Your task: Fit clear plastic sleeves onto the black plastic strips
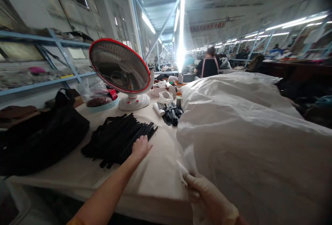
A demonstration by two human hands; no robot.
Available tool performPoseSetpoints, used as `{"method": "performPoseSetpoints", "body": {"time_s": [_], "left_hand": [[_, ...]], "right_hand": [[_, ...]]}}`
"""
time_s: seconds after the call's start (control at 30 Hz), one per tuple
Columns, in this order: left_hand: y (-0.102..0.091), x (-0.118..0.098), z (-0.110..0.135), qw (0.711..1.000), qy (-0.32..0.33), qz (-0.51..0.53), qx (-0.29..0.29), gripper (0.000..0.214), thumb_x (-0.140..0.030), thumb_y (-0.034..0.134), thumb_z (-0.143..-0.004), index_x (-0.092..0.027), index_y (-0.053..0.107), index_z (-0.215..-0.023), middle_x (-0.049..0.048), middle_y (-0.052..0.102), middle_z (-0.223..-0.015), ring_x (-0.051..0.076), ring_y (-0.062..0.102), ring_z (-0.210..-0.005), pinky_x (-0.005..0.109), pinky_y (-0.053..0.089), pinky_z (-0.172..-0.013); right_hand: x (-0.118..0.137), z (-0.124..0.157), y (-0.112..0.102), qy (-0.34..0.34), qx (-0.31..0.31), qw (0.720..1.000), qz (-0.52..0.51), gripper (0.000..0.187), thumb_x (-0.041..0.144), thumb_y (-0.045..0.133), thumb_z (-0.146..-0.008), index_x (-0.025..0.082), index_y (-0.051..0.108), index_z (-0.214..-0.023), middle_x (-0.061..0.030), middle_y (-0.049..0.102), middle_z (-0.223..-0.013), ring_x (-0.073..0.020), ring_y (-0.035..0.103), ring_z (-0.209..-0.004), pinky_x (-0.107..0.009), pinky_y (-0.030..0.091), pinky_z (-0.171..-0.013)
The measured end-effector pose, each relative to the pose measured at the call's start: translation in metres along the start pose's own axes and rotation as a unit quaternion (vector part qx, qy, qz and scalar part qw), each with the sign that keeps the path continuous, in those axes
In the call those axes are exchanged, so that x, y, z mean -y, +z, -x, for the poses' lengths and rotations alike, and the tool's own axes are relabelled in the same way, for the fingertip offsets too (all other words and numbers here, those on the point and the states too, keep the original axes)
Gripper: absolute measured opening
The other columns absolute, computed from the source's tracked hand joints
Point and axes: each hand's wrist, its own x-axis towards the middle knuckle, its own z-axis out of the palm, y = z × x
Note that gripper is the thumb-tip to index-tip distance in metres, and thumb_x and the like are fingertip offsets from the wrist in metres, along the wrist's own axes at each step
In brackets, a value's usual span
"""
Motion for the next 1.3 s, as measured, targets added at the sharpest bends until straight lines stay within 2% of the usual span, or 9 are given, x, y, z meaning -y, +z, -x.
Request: {"method": "performPoseSetpoints", "body": {"time_s": [0.17, 0.4, 0.53, 0.73, 0.87, 0.97, 1.03, 1.13, 1.3], "left_hand": [[0.003, 0.042, -0.021, 0.971, -0.031, -0.216, -0.103, 0.032, -0.029, 0.056, -0.085, -0.016, 0.054, -0.115, 0.0084, 0.054, -0.122, 0.024, 0.054, -0.107, 0.048, 0.045, -0.089], [0.012, 0.055, -0.031, 0.943, -0.028, -0.306, -0.132, 0.030, -0.030, 0.055, -0.085, -0.015, 0.055, -0.111, 0.0079, 0.057, -0.116, 0.022, 0.058, -0.100, 0.043, 0.049, -0.083], [0.013, 0.049, -0.030, 0.948, -0.017, -0.285, -0.142, 0.030, -0.030, 0.055, -0.086, -0.016, 0.055, -0.112, 0.0079, 0.057, -0.118, 0.023, 0.056, -0.103, 0.045, 0.047, -0.086], [-0.005, 0.046, -0.020, 0.975, -0.035, -0.168, -0.145, 0.028, -0.029, 0.055, -0.085, -0.015, 0.055, -0.110, 0.0068, 0.060, -0.110, 0.020, 0.060, -0.093, 0.041, 0.050, -0.080], [-0.008, 0.038, 0.013, 0.994, -0.013, -0.027, -0.110, 0.021, -0.026, 0.044, -0.090, -0.013, 0.051, -0.105, 0.0023, 0.062, -0.082, 0.012, 0.061, -0.065, 0.028, 0.051, -0.059], [0.001, 0.031, 0.062, 0.996, 0.028, 0.069, -0.059, 0.022, -0.032, 0.033, -0.090, -0.017, 0.048, -0.091, -0.0049, 0.052, -0.061, 0.008, 0.052, -0.049, 0.020, 0.043, -0.047], [0.008, 0.027, 0.102, 0.991, 0.048, 0.127, -0.011, 0.031, -0.048, 0.038, -0.085, -0.019, 0.045, -0.075, -0.0091, 0.041, -0.050, 0.007, 0.043, -0.041, 0.018, 0.036, -0.042], [0.016, 0.022, 0.153, 0.951, -0.015, 0.305, 0.055, 0.041, -0.056, 0.059, -0.068, -0.019, 0.049, -0.081, -0.0119, 0.036, -0.043, 0.005, 0.030, -0.034, 0.017, 0.022, -0.037], [0.023, 0.001, 0.182, 0.946, -0.037, 0.309, 0.091, 0.037, -0.050, 0.064, -0.065, -0.017, 0.053, -0.078, -0.0127, 0.034, -0.039, 0.003, 0.025, -0.034, 0.018, 0.017, -0.038]], "right_hand": [[-0.012, -0.049, 0.006, -0.059, -0.040, 0.991, 0.114, 0.039, 0.052, 0.068, -0.060, 0.016, 0.053, -0.067, 0.0022, 0.054, -0.057, -0.0046, 0.030, -0.041, -0.022, 0.018, -0.042], [-0.011, -0.067, -0.064, -0.114, -0.195, 0.950, 0.214, 0.035, 0.050, 0.066, -0.063, 0.018, 0.053, -0.057, 0.0039, 0.048, -0.049, -0.0097, 0.040, -0.046, -0.025, 0.027, -0.047], [-0.003, -0.049, -0.057, -0.105, -0.140, 0.962, 0.212, 0.035, 0.049, 0.067, -0.063, 0.016, 0.056, -0.056, 0.0018, 0.052, -0.051, -0.0095, 0.042, -0.047, -0.024, 0.028, -0.047], [0.006, -0.026, -0.028, -0.029, -0.012, 0.995, -0.096, 0.038, 0.039, 0.079, -0.054, 0.015, 0.053, -0.065, 0.0074, 0.045, -0.053, -0.0013, 0.031, -0.039, -0.017, 0.019, -0.039], [0.015, -0.017, -0.020, -0.041, 0.008, 0.984, -0.170, 0.039, 0.035, 0.081, -0.054, 0.015, 0.049, -0.064, 0.0079, 0.046, -0.053, -0.0006, 0.033, -0.039, -0.014, 0.019, -0.038], [0.020, -0.014, -0.015, -0.047, -0.015, 0.979, -0.196, 0.040, 0.037, 0.082, -0.051, 0.016, 0.051, -0.065, 0.0080, 0.046, -0.052, -0.0008, 0.033, -0.039, -0.014, 0.017, -0.037], [0.021, -0.014, -0.014, -0.064, -0.057, 0.978, -0.190, 0.040, 0.041, 0.080, -0.051, 0.015, 0.053, -0.065, 0.0073, 0.047, -0.052, -0.0015, 0.032, -0.038, -0.016, 0.016, -0.037], [0.018, -0.017, -0.013, -0.110, -0.128, 0.975, -0.142, 0.039, 0.047, 0.076, -0.054, 0.014, 0.058, -0.065, 0.0048, 0.051, -0.052, -0.0033, 0.034, -0.040, -0.019, 0.019, -0.038], [0.004, -0.022, -0.004, -0.227, -0.204, 0.952, -0.004, 0.039, 0.054, 0.063, -0.066, 0.016, 0.058, -0.061, 0.0028, 0.053, -0.053, -0.0073, 0.038, -0.046, -0.023, 0.025, -0.045]]}}
